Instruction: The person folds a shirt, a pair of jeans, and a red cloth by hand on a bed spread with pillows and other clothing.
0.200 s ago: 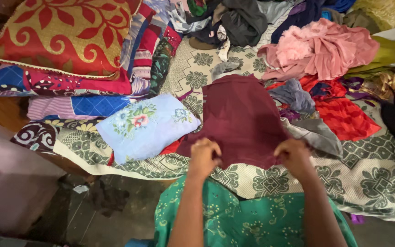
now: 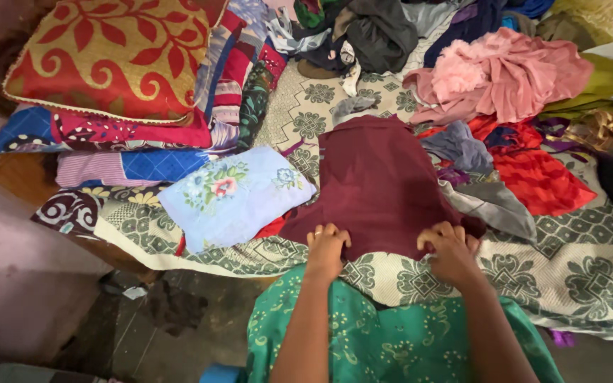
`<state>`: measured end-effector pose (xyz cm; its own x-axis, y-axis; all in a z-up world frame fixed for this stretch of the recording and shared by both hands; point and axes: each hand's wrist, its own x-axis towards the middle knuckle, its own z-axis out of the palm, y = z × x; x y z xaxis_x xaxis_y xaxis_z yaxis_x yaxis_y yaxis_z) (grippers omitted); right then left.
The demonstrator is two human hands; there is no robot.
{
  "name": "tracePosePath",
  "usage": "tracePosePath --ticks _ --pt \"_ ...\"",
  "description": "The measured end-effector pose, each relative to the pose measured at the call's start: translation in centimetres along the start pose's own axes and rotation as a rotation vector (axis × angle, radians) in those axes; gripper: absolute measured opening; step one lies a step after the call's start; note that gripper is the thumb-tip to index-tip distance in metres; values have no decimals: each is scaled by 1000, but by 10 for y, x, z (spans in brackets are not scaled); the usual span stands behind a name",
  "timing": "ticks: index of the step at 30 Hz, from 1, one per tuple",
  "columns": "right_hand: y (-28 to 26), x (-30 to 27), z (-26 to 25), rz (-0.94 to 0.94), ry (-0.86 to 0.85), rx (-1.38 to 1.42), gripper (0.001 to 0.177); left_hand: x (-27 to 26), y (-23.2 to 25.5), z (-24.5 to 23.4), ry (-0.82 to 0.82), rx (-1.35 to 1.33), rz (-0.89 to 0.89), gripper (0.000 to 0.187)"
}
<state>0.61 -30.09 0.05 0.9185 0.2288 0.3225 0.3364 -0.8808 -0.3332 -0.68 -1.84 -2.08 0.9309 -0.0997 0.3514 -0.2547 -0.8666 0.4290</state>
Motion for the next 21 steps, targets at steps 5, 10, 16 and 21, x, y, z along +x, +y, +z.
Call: tracePosePath --ticks 5,10,16,21 --pt "8 3 20 -140 150 67 39 3 -20 20 51 9 23 35" --pt "10 9 4 -95 146 236 30 1 -15 -1 118 -116 -1 26" --pt "-27 15 -66 174 35 455 30 7 34 -77 330 -355 87 17" --pt "-56 7 -139 31 332 453 25 1 86 -167 374 -307 253 39"
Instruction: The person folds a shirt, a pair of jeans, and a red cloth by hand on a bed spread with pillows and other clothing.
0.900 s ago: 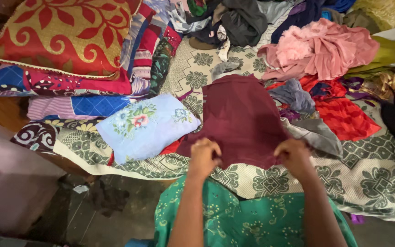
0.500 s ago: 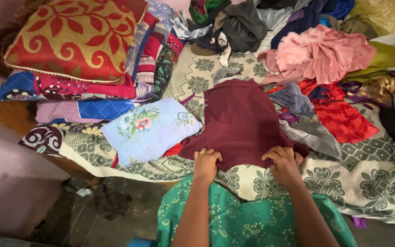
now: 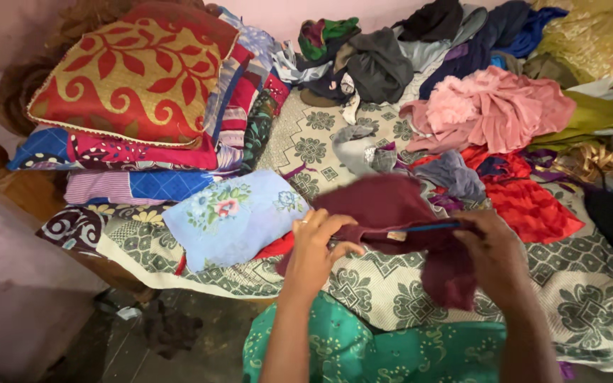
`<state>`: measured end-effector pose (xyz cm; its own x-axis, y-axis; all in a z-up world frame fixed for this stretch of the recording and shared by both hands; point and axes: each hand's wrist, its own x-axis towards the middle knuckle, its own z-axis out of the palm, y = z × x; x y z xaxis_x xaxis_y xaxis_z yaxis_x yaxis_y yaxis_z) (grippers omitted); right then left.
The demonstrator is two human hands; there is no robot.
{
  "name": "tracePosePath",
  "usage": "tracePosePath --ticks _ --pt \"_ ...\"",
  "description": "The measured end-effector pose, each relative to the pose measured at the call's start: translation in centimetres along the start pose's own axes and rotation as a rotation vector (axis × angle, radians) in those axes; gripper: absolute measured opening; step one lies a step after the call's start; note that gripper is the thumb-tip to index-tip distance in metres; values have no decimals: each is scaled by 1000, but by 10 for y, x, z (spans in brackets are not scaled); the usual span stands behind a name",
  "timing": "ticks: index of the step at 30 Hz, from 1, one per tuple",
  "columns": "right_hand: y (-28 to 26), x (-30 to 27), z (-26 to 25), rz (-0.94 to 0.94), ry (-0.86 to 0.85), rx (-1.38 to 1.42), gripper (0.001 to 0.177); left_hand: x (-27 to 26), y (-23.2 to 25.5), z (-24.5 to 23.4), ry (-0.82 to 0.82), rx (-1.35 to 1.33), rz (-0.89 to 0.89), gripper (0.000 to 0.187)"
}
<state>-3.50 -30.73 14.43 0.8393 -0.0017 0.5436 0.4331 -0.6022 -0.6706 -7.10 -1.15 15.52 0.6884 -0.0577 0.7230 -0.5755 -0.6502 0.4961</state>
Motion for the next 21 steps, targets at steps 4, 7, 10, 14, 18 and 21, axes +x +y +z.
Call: tracePosePath --ticks 4,7,10,14,18,21 --pt "-28 -14 -50 82 79 -47 25 20 42 -48 -28 -77 67 26" --pt "-33 -22 -75 185 160 53 15 32 71 -76 38 -227 121 23" --pt "-32 -11 -92 144 131 188 12 46 89 -95 98 -88 152 24" --pt "-34 28 -76 -49 -122 175 20 75 85 -85 55 90 0 24" --pt "-44 57 -30 74 57 161 14 96 75 -53 186 132 -208 27" --pt "-64 60 0 -81 342 128 18 97 86 -27 174 -32 -452 33"
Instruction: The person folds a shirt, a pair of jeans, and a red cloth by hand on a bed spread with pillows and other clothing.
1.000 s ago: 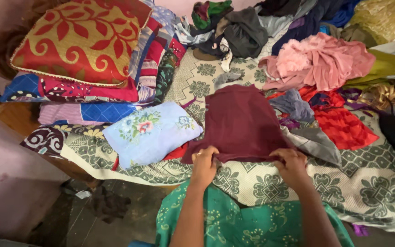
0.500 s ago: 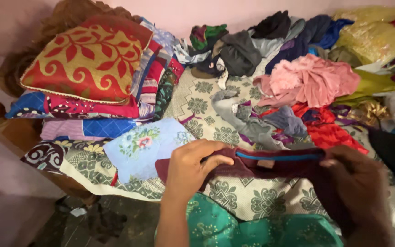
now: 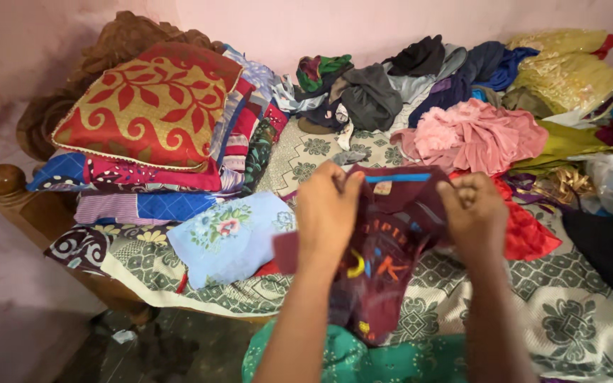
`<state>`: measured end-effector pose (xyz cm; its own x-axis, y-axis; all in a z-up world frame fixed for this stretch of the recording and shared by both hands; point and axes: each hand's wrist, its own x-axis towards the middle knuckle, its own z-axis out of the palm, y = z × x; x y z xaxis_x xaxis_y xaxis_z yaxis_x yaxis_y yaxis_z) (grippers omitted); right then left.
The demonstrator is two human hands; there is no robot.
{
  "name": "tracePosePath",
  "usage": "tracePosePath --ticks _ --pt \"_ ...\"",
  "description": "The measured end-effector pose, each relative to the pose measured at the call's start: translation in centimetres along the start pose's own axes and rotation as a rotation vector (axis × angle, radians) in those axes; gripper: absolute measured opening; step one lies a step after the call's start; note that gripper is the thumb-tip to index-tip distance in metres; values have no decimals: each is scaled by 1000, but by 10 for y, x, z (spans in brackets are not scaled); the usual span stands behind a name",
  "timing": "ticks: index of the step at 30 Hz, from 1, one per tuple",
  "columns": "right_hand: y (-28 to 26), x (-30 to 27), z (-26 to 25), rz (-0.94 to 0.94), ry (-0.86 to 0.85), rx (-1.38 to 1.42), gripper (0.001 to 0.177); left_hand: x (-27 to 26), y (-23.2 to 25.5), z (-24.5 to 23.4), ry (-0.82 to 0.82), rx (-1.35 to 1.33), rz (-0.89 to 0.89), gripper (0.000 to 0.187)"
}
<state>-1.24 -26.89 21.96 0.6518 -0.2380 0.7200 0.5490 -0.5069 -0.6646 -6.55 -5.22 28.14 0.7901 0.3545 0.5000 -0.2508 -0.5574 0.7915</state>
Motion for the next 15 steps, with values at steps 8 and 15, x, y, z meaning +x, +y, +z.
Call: tracePosePath --ticks 8,15 --pt "-65 -33 31 86 57 259 13 -33 27 37 -33 -272 -13 30" --pt "-65 -38 10 24 -113 245 7 -40 14 44 -82 -347 164 26"
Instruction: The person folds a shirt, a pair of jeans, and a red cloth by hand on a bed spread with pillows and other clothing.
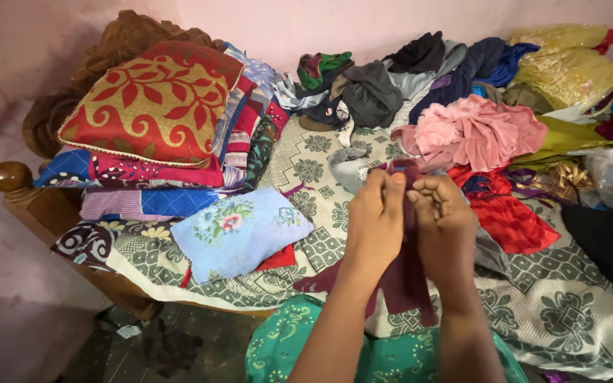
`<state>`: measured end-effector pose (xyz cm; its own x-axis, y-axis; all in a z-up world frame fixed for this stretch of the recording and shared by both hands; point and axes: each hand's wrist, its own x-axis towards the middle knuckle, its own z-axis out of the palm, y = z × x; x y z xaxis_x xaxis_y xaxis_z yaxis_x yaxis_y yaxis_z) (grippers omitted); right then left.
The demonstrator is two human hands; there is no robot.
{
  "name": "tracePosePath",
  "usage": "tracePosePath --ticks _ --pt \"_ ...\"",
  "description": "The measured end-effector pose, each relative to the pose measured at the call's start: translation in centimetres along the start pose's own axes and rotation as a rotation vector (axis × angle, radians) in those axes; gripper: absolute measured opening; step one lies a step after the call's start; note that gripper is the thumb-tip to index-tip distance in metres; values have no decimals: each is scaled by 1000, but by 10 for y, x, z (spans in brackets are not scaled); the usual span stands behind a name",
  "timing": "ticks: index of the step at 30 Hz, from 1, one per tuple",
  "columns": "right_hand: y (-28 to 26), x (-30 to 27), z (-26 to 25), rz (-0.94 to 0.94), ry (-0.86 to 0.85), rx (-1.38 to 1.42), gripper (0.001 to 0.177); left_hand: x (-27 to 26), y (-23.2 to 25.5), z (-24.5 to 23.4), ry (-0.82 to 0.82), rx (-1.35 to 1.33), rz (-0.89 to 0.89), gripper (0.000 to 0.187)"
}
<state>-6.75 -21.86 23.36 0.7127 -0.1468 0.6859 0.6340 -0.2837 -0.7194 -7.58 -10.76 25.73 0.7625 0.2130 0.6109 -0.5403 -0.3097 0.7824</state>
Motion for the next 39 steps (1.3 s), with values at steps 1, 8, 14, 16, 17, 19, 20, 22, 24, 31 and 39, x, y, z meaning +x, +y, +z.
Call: tracePosePath --ticks 1,8,14,16,17,19,20,22,24,31,39 --pt "3 1 -2 0 1 -1 7 0 1 -1 -1 0 0 26" --pt "23 18 -27 122 -179 461 13 -2 31 -24 -197 -126 -193 50" --pt "20 40 -46 89 -354 345 17 29 21 -38 -147 368 554 39" --pt "9 43 -50 108 -366 378 19 42 19 -43 -186 329 677 36" --pt "3 42 -50 132 -362 423 26 48 18 -46 -225 304 703 33" --pt "-5 40 -53 156 -356 468 34 57 19 -51 -268 277 731 30" --pt "-6 36 -56 67 -394 392 31 60 21 -52 -306 278 685 28" --pt "-4 31 -66 -22 -430 315 30 67 27 -58 -346 277 640 26" --pt "-2 30 -84 -277 -420 -383 18 74 34 -65 -324 438 703 20" --pt "-20 16 -96 -374 -421 -365 28 79 62 -69 -268 482 813 23" --pt "-28 7 -81 -233 -276 -459 15 81 65 -73 -155 608 882 22"
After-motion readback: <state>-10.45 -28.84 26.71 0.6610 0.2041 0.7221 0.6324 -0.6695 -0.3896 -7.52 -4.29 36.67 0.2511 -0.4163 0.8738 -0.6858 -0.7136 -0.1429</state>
